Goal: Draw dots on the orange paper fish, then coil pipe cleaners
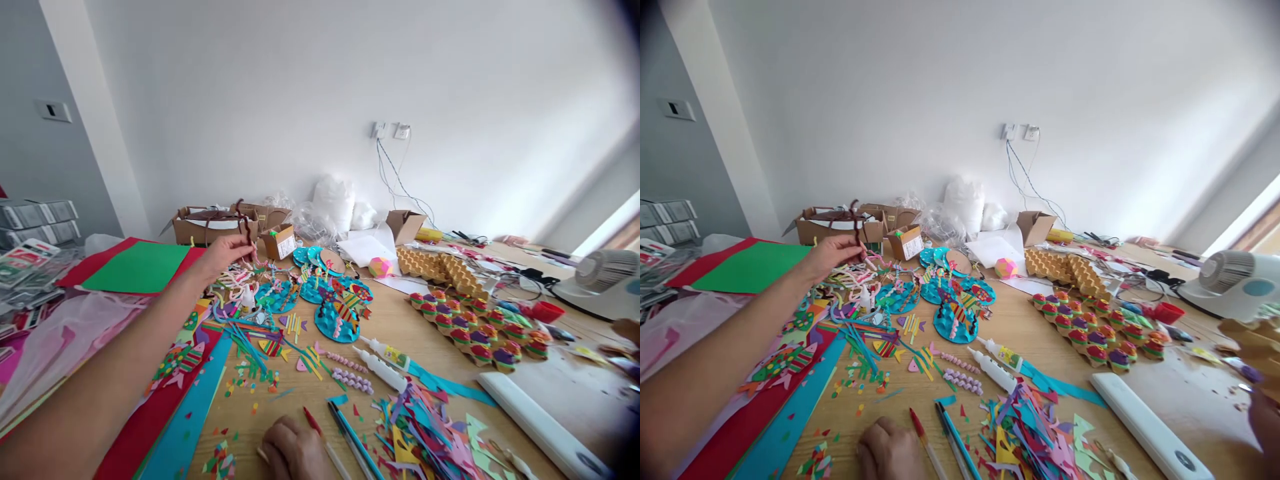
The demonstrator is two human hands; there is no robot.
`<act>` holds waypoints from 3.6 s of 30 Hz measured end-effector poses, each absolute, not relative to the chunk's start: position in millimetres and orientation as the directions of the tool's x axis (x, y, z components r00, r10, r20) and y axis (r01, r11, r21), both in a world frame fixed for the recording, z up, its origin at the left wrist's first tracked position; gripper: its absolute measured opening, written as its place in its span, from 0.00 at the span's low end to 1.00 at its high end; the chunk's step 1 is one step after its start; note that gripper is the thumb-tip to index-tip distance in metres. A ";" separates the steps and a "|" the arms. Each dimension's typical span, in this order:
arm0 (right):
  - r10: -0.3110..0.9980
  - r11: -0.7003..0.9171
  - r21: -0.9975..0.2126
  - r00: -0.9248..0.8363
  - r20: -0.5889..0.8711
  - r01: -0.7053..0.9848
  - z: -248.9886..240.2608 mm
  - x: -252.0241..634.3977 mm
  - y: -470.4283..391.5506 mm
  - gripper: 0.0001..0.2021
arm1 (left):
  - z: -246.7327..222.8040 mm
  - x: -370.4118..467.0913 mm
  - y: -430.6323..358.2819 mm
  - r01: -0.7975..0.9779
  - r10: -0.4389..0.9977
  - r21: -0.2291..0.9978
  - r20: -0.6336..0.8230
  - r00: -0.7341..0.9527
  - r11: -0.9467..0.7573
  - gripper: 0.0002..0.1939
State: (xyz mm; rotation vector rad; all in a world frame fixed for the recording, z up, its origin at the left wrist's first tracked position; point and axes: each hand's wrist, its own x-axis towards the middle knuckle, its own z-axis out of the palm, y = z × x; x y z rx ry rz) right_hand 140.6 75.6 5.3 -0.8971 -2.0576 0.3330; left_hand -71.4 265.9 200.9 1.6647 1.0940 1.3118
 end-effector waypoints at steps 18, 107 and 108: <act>0.932 0.357 -0.908 0.021 0.362 -0.221 142.4 178.1 119.3 0.08 | 150.6 44.8 129.3 0.396 0.835 0.743 0.410 0.368 -0.540 0.08; 0.861 0.479 -0.802 -0.371 0.348 0.358 154.5 164.0 100.9 0.08 | 166.1 9.4 122.6 -0.006 0.954 0.957 0.290 0.071 -0.291 0.08; 0.850 0.500 -0.778 -0.389 0.356 0.381 156.7 164.2 99.8 0.08 | 165.9 9.2 122.9 -0.032 0.961 0.964 0.265 0.076 -0.263 0.08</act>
